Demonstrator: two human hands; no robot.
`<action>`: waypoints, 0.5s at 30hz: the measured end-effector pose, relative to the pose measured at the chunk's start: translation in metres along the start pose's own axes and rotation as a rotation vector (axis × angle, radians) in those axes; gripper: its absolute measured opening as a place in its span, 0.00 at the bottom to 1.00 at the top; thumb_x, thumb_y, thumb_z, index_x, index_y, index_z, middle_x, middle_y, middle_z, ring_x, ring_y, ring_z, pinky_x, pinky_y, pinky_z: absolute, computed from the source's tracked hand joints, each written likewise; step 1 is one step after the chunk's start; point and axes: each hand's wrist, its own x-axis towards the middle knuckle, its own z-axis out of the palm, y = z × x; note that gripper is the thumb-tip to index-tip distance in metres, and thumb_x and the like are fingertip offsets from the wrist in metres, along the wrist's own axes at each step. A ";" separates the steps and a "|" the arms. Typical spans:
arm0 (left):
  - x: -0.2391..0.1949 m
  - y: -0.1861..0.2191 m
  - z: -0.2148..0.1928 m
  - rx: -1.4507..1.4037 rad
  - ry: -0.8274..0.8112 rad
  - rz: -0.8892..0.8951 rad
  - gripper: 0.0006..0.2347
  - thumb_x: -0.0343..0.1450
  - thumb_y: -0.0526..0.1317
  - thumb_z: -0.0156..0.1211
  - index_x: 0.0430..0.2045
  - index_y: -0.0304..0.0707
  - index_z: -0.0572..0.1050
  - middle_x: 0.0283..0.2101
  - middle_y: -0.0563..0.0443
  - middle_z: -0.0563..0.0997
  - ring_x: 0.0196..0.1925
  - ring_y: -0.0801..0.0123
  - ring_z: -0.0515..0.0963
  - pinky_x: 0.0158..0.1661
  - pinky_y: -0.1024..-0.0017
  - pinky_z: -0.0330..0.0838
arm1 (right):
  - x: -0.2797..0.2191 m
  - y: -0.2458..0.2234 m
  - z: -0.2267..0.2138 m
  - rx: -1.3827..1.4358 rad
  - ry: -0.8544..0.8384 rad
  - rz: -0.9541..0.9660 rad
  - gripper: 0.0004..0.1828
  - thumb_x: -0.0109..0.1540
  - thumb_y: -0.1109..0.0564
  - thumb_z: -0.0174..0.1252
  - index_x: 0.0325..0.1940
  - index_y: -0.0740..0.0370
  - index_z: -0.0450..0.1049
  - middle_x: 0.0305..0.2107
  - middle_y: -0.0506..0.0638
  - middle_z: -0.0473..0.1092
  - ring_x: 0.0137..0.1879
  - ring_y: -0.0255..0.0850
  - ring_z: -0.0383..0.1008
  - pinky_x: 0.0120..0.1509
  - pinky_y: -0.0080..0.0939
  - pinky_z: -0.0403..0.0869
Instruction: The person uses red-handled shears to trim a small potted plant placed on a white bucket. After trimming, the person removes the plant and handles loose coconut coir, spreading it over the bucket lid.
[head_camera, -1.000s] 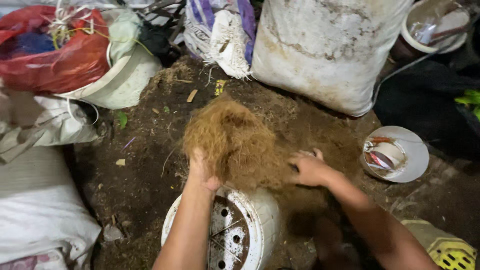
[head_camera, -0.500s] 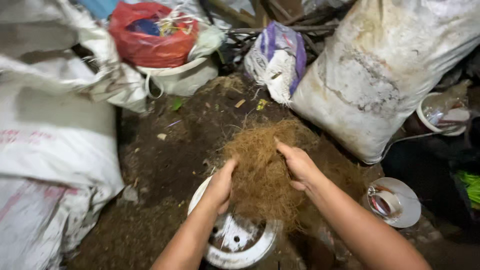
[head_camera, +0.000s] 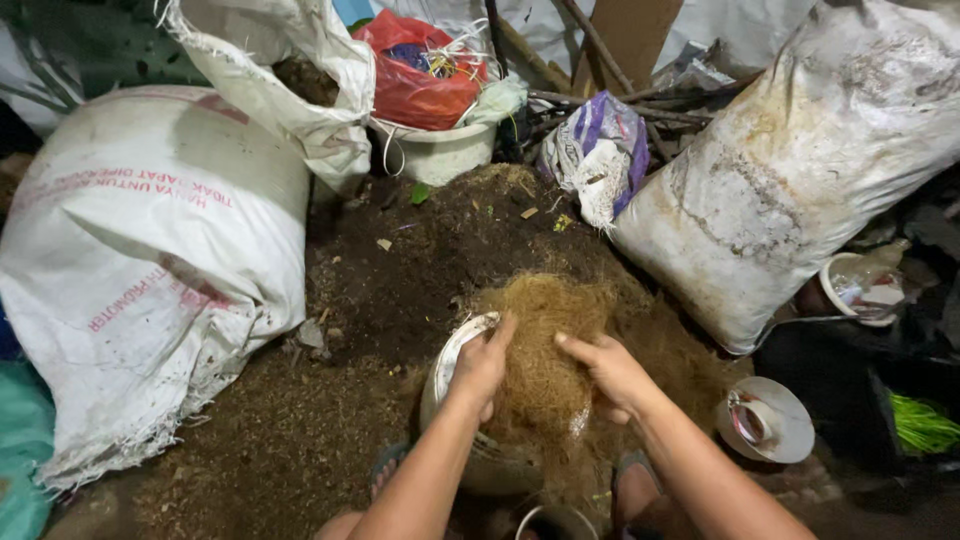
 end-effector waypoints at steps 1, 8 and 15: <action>0.003 -0.003 -0.001 -0.110 -0.096 0.063 0.35 0.71 0.64 0.53 0.66 0.35 0.66 0.60 0.34 0.80 0.61 0.42 0.76 0.59 0.45 0.67 | -0.005 0.002 -0.003 -0.082 0.052 0.053 0.28 0.67 0.45 0.62 0.60 0.73 0.73 0.49 0.70 0.75 0.40 0.57 0.67 0.42 0.56 0.63; 0.026 -0.045 -0.008 -0.463 -0.378 0.234 0.44 0.68 0.72 0.43 0.77 0.52 0.42 0.77 0.55 0.45 0.76 0.67 0.46 0.71 0.53 0.42 | -0.008 0.016 -0.002 0.169 -0.084 0.080 0.30 0.57 0.48 0.62 0.54 0.75 0.71 0.44 0.64 0.77 0.46 0.51 0.81 0.47 0.54 0.81; 0.024 -0.047 0.002 -0.118 -0.057 0.564 0.25 0.71 0.49 0.62 0.59 0.30 0.73 0.57 0.43 0.82 0.59 0.58 0.80 0.61 0.61 0.71 | 0.010 0.023 -0.006 0.061 -0.099 -0.138 0.29 0.59 0.49 0.66 0.57 0.71 0.72 0.45 0.59 0.78 0.48 0.45 0.79 0.51 0.46 0.78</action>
